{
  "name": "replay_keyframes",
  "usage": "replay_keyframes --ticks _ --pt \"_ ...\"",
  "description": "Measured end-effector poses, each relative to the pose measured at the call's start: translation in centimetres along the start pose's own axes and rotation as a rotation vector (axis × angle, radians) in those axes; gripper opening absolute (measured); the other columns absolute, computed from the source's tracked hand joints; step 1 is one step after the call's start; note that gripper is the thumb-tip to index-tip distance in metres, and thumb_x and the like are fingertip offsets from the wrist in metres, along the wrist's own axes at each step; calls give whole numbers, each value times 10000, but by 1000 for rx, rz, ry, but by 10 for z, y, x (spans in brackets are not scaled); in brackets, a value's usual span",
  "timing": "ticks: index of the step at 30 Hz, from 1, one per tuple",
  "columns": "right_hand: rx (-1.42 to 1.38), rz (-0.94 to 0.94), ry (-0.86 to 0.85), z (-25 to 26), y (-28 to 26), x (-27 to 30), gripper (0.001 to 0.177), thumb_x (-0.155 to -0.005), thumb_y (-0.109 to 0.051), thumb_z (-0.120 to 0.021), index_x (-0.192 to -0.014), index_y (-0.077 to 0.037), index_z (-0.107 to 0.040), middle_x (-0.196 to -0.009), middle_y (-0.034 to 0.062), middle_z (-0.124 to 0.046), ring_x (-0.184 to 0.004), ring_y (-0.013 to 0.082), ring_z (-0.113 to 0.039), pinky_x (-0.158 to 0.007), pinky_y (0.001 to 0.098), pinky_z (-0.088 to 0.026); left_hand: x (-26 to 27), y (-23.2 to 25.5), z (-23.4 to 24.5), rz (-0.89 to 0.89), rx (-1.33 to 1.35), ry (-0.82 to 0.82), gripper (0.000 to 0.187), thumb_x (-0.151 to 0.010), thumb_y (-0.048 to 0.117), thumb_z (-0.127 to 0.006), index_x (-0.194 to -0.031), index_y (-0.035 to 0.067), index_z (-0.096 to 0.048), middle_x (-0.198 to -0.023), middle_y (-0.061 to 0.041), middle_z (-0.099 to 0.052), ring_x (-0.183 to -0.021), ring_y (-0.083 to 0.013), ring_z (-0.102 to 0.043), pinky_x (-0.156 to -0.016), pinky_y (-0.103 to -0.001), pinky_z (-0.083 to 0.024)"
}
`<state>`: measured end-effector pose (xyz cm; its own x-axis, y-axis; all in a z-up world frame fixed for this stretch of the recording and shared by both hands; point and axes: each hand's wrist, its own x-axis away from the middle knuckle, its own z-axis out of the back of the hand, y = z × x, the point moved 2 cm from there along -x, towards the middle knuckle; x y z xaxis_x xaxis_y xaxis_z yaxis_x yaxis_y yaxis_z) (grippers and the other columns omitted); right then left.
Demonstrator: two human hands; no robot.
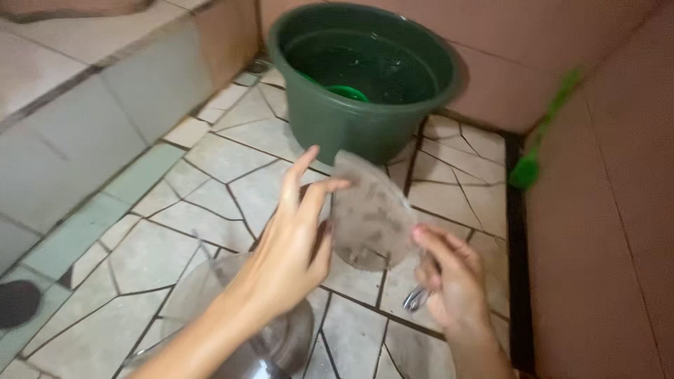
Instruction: The person takes apart a clear plastic container on the floor: they remove an internal divider panel, peel a sticker off the panel, and unscrew small screws with a screwdriver. They then fit the divider back into the container and reattach the screws to rebuild it.
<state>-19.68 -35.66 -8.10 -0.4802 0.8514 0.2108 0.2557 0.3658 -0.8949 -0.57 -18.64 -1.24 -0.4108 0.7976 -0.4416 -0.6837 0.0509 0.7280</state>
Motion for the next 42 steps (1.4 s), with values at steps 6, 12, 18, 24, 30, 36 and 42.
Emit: replay_keyframes --ticks 6,12,18,24,30,36,42 --pt "151 287 164 32 -13 -39 107 -879 -20 -750 -982 0 -769 -795 59 -744 -423 4 -406 -387 197 -283 -68 -54 -127 322 281 433 283 -940 68 -618 -1202 -40 -614 -1112 -233 -713 -1039 -314 -690 -944 -393 -526" --pt "494 205 371 84 47 -91 136 -869 -69 -791 -1002 -39 -787 -751 82 -741 -411 49 -406 -368 242 -269 -15 -97 -260 664 821 747 351 -998 245 -649 -1240 -8 -620 -1082 -120 -710 -1007 -164 -662 -906 -313 -521" --pt "558 250 311 115 144 -151 120 -831 -28 -775 -946 -23 -807 -891 56 -811 -758 106 -732 -726 242 -572 21 -156 -312 940 604 731 398 -955 143 -615 -1309 -29 -559 -1091 -94 -717 -939 -172 -678 -824 -298 -539" --pt "774 91 404 116 187 -174 135 -836 -118 -781 -933 -31 -814 -815 99 -798 -697 170 -708 -691 289 -542 32 -192 -335 946 617 594 540 -964 158 -596 -1437 -56 -444 -1216 -181 -706 -1091 -224 -693 -945 -320 -522" --pt "865 76 437 117 197 -177 153 -810 -161 -787 -915 -55 -819 -826 103 -800 -708 192 -737 -720 318 -560 21 -215 -345 937 603 418 677 -947 135 -621 -1506 -105 -324 -1503 -277 -501 -1389 -318 -520 -1143 -366 -380" --pt "910 56 453 121 202 -182 184 -791 -191 -812 -926 -67 -818 -869 105 -803 -761 211 -761 -751 324 -566 20 -222 -348 970 667 381 725 -943 136 -601 -1537 -88 -253 -1534 -278 -428 -1400 -321 -498 -1138 -365 -395" --pt "940 36 470 120 203 -178 274 -797 -266 -849 -983 -67 -817 -931 123 -799 -817 226 -752 -786 336 -561 21 -218 -343 897 656 482 635 -921 106 -609 -1465 -120 -370 -1454 -268 -556 -1340 -321 -572 -1119 -373 -420"
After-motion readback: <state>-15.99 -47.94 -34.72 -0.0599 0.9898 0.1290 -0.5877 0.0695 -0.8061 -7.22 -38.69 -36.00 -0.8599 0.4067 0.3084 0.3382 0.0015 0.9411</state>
